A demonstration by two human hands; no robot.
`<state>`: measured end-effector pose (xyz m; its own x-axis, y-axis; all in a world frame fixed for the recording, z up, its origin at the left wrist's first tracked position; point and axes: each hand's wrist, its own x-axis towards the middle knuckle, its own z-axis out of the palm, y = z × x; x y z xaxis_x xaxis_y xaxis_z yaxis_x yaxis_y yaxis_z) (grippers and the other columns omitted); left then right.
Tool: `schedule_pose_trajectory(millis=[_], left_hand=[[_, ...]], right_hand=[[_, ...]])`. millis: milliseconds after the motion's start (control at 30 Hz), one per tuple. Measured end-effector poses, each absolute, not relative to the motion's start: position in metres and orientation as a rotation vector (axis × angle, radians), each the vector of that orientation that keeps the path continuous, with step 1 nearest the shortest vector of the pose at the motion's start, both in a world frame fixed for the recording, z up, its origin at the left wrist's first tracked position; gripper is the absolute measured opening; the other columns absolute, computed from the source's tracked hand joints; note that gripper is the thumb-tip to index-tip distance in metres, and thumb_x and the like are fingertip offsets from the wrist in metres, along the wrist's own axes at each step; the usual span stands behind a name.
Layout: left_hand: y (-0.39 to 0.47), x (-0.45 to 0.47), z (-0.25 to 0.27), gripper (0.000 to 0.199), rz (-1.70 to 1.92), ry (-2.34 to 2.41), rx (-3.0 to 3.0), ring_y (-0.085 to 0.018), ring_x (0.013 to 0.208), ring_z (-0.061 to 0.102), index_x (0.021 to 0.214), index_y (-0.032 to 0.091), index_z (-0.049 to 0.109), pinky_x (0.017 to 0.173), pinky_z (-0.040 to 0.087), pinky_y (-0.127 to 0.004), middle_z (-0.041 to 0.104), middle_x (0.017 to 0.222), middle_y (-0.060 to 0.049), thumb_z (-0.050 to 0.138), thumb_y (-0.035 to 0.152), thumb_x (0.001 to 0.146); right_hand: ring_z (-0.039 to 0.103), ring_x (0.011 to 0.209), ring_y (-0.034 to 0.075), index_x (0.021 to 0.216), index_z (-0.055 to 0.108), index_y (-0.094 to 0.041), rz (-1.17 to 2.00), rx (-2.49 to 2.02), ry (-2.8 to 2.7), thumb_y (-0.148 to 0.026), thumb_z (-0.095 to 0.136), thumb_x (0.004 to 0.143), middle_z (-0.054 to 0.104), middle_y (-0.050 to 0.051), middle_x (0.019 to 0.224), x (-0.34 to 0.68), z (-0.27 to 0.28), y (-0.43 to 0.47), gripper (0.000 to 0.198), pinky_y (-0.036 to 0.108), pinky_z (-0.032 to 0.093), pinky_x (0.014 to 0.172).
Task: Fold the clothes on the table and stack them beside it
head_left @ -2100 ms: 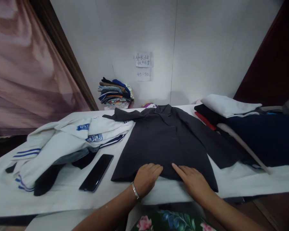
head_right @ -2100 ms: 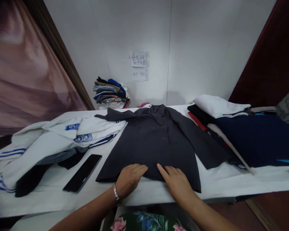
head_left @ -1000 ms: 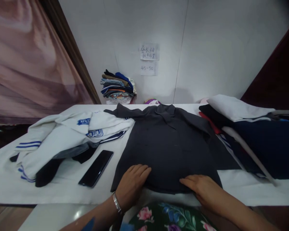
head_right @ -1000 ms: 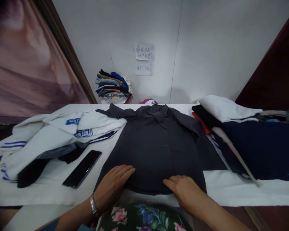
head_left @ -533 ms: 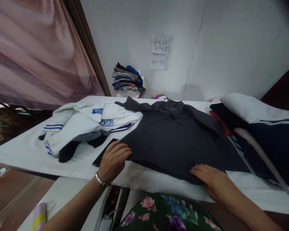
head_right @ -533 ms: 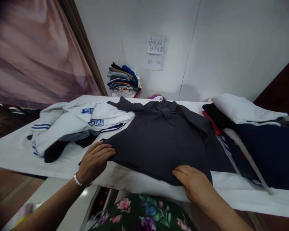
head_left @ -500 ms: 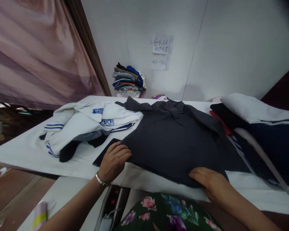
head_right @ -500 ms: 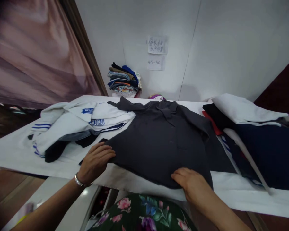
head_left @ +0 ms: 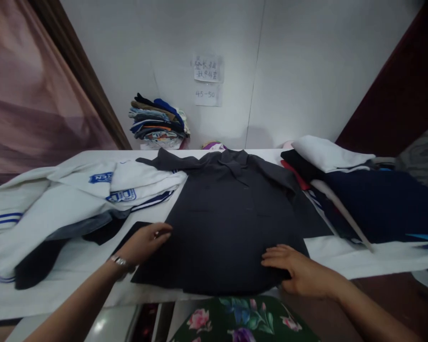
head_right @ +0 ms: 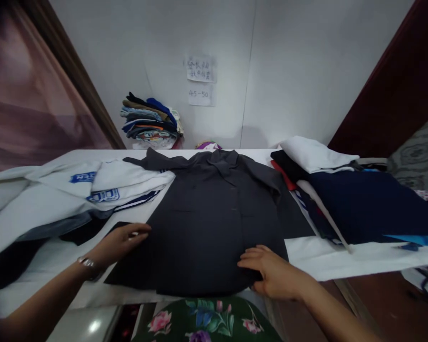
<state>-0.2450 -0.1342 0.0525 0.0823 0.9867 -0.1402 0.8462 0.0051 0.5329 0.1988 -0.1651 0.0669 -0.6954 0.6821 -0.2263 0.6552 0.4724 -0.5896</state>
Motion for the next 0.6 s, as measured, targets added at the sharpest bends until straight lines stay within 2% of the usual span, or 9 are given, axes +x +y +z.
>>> schedule_pose_trajectory(millis=[67, 133, 200, 333, 467, 600], left_hand=[[-0.099, -0.246, 0.051, 0.040, 0.386, 1.972, 1.862, -0.022, 0.092, 0.065, 0.104, 0.023, 0.068, 0.087, 0.049, -0.031, 0.071, 0.107, -0.004, 0.049, 0.046, 0.078], [-0.062, -0.244, 0.048, 0.045, 0.361, 2.099, 1.847, -0.024, 0.097, 0.064, 0.110, 0.019, 0.066, 0.090, 0.047, -0.032, 0.069, 0.110, -0.008, 0.050, 0.047, 0.079], [-0.026, -0.239, 0.044, 0.049, 0.331, 2.175, 1.832, -0.027, 0.107, 0.061, 0.115, 0.014, 0.063, 0.095, 0.043, -0.033, 0.066, 0.117, -0.013, 0.052, 0.047, 0.080], [0.042, -0.230, 0.039, 0.051, 0.411, 2.232, 1.657, -0.030, 0.121, 0.053, 0.118, 0.010, 0.060, 0.099, 0.038, -0.033, 0.058, 0.129, -0.018, 0.055, 0.046, 0.082], [0.099, -0.220, 0.035, 0.054, 0.493, 2.295, 1.410, -0.035, 0.118, 0.055, 0.109, 0.004, 0.063, 0.092, 0.042, -0.035, 0.061, 0.122, -0.024, 0.055, 0.050, 0.081], [0.139, -0.208, 0.028, 0.063, 0.599, 2.314, 1.303, -0.039, 0.112, 0.058, 0.104, -0.002, 0.065, 0.087, 0.045, -0.041, 0.063, 0.114, -0.029, 0.055, 0.056, 0.081]], right_hand=[[0.050, 0.125, 0.026, 0.125, 0.062, -0.025, 1.273, -1.187, -2.502, -0.028, 0.065, 0.072, 0.057, 0.008, 0.133, 0.208, 0.071, -0.147, 0.053, 0.044, 0.034, 0.109], [0.053, 0.122, 0.024, 0.124, 0.062, -0.023, 1.331, -1.198, -2.349, -0.039, 0.064, 0.077, 0.059, 0.008, 0.130, 0.217, 0.068, -0.119, 0.049, 0.042, 0.037, 0.106], [0.054, 0.120, 0.023, 0.121, 0.063, -0.021, 1.099, -1.283, -2.230, -0.043, 0.057, 0.082, 0.061, 0.009, 0.127, 0.226, 0.061, -0.082, 0.044, 0.044, 0.036, 0.107], [0.049, 0.125, 0.023, 0.114, 0.065, -0.020, 0.351, -1.422, -2.135, -0.037, 0.049, 0.087, 0.057, 0.010, 0.131, 0.241, 0.054, 0.006, 0.036, 0.044, 0.034, 0.108], [0.034, 0.136, 0.030, 0.127, 0.056, -0.013, -0.064, -1.700, -2.144, -0.041, 0.052, 0.086, 0.045, 0.016, 0.142, 0.250, 0.062, 0.089, 0.050, 0.046, 0.028, 0.111], [0.030, 0.136, 0.036, 0.139, 0.042, -0.010, 0.041, -1.997, -2.111, -0.059, 0.052, 0.083, 0.041, 0.020, 0.144, 0.249, 0.064, 0.153, 0.075, 0.052, 0.027, 0.109]])
